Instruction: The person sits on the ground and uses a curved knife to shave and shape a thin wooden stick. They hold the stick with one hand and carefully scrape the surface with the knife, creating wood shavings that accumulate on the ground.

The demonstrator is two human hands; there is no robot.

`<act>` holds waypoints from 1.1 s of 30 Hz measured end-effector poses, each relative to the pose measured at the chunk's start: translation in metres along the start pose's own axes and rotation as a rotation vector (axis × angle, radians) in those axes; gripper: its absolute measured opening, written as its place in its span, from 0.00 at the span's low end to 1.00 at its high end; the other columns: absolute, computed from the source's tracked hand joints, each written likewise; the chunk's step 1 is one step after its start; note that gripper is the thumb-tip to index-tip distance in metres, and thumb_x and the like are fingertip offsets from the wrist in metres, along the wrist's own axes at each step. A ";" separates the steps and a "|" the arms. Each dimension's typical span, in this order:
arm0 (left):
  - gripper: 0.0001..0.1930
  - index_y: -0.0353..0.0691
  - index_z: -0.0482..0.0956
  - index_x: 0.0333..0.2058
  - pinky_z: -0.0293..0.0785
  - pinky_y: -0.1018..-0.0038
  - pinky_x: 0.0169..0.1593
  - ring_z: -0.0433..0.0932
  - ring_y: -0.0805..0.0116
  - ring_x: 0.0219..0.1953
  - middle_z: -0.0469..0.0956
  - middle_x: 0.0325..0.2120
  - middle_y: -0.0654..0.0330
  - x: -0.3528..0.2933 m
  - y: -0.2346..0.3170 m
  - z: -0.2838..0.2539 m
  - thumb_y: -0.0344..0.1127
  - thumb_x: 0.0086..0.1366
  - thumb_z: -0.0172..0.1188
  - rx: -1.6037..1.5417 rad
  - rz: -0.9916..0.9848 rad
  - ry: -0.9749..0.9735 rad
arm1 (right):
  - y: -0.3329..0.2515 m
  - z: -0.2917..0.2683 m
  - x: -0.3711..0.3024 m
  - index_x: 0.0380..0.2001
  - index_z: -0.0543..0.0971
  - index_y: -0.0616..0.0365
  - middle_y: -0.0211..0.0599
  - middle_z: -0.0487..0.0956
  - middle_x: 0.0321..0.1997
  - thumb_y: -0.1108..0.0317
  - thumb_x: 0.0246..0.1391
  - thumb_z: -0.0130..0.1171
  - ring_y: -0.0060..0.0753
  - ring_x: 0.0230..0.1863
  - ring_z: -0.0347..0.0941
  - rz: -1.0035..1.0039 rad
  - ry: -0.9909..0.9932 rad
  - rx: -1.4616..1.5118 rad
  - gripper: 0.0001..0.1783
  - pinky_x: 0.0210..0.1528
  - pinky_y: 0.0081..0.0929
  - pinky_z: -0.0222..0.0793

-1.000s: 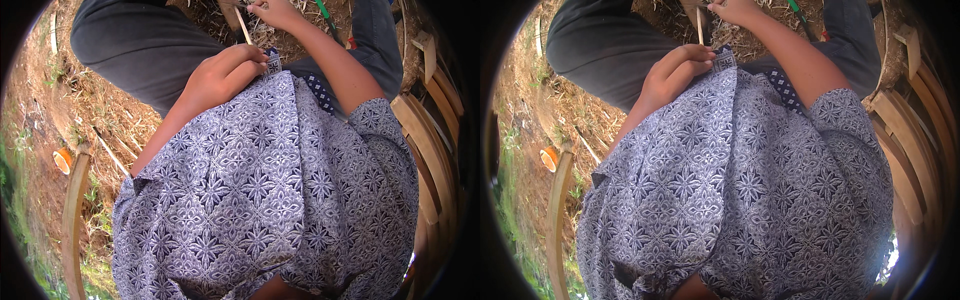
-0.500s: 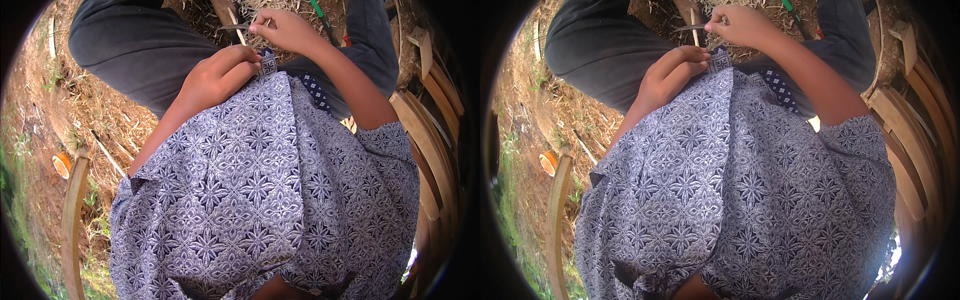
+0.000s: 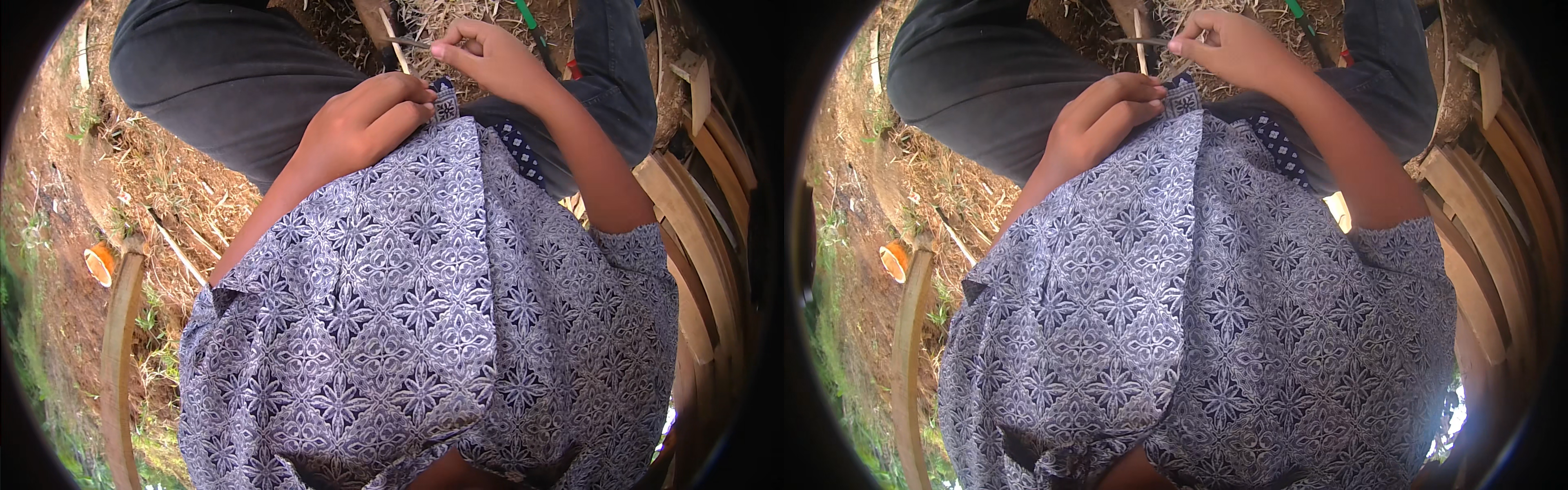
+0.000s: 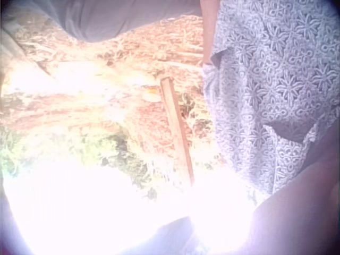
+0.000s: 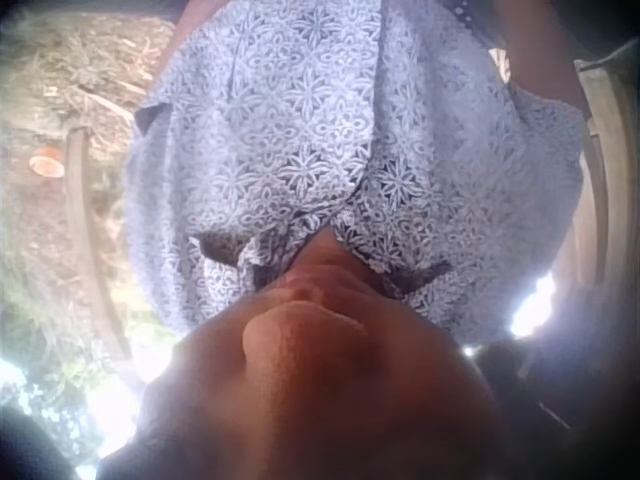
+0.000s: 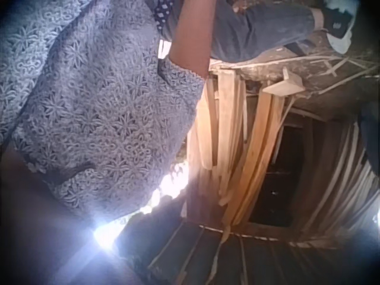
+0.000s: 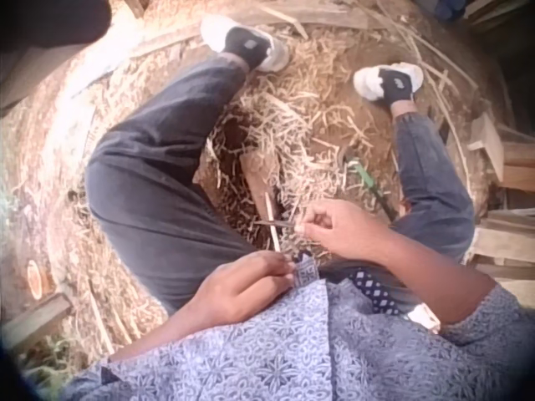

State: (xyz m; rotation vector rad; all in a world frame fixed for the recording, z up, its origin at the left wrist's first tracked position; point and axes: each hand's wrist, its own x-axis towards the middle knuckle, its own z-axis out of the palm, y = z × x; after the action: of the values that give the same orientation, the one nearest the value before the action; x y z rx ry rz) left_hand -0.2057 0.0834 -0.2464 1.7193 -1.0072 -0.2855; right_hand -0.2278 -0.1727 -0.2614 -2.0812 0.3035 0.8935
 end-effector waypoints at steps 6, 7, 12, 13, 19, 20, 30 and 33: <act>0.09 0.38 0.80 0.39 0.84 0.69 0.43 0.84 0.59 0.44 0.81 0.42 0.57 -0.001 -0.001 -0.001 0.28 0.58 0.64 0.011 -0.010 -0.043 | -0.013 0.009 -0.001 0.36 0.84 0.51 0.29 0.78 0.21 0.48 0.62 0.63 0.25 0.22 0.71 -0.070 0.027 -0.126 0.18 0.26 0.31 0.64; 0.09 0.38 0.80 0.39 0.84 0.70 0.43 0.84 0.59 0.45 0.81 0.43 0.57 -0.001 -0.002 -0.002 0.28 0.58 0.64 0.015 -0.011 -0.050 | -0.014 0.008 0.006 0.36 0.84 0.51 0.28 0.78 0.21 0.48 0.62 0.63 0.25 0.22 0.72 -0.060 0.024 -0.189 0.18 0.27 0.31 0.64; 0.09 0.38 0.80 0.39 0.83 0.69 0.46 0.83 0.59 0.47 0.81 0.43 0.56 0.000 -0.005 0.000 0.28 0.58 0.64 0.014 0.008 -0.050 | 0.026 0.023 0.064 0.37 0.85 0.54 0.40 0.81 0.26 0.51 0.60 0.65 0.36 0.29 0.78 -0.104 0.200 -0.225 0.17 0.34 0.36 0.72; 0.09 0.38 0.80 0.39 0.83 0.69 0.46 0.83 0.58 0.48 0.81 0.44 0.56 -0.002 -0.003 0.000 0.28 0.58 0.64 0.008 -0.006 -0.053 | 0.019 0.021 0.070 0.35 0.86 0.56 0.48 0.85 0.31 0.54 0.57 0.66 0.46 0.34 0.83 -0.007 0.160 -0.183 0.15 0.39 0.42 0.77; 0.11 0.30 0.80 0.37 0.82 0.65 0.53 0.83 0.53 0.50 0.80 0.43 0.48 0.000 0.003 -0.005 0.25 0.53 0.64 -0.014 -0.044 -0.087 | 0.016 0.019 0.075 0.35 0.86 0.54 0.48 0.85 0.33 0.54 0.57 0.66 0.48 0.36 0.83 -0.108 0.195 -0.236 0.15 0.41 0.43 0.77; 0.12 0.30 0.80 0.37 0.82 0.65 0.53 0.83 0.53 0.50 0.80 0.42 0.48 0.001 0.002 -0.005 0.25 0.53 0.64 -0.016 -0.033 -0.086 | 0.015 0.019 0.077 0.35 0.86 0.54 0.48 0.85 0.33 0.54 0.57 0.66 0.49 0.36 0.83 -0.060 0.215 -0.253 0.14 0.42 0.43 0.77; 0.11 0.29 0.79 0.38 0.84 0.68 0.53 0.85 0.56 0.49 0.82 0.44 0.48 -0.001 -0.012 -0.001 0.20 0.55 0.65 -0.049 -0.074 -0.022 | 0.064 0.038 0.103 0.34 0.85 0.54 0.49 0.85 0.35 0.52 0.57 0.66 0.51 0.37 0.82 -0.042 0.245 -0.139 0.16 0.41 0.44 0.76; 0.12 0.30 0.79 0.39 0.84 0.68 0.51 0.85 0.56 0.49 0.82 0.45 0.48 -0.006 -0.016 -0.001 0.19 0.55 0.66 -0.039 -0.091 -0.003 | 0.055 0.039 0.077 0.40 0.83 0.50 0.25 0.73 0.16 0.42 0.64 0.62 0.20 0.16 0.69 0.046 0.138 -0.001 0.22 0.21 0.27 0.64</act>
State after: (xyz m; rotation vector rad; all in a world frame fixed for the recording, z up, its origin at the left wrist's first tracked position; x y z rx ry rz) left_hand -0.2010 0.0896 -0.2614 1.7317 -0.9214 -0.3641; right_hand -0.2190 -0.1693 -0.3628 -2.1490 0.4260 0.7779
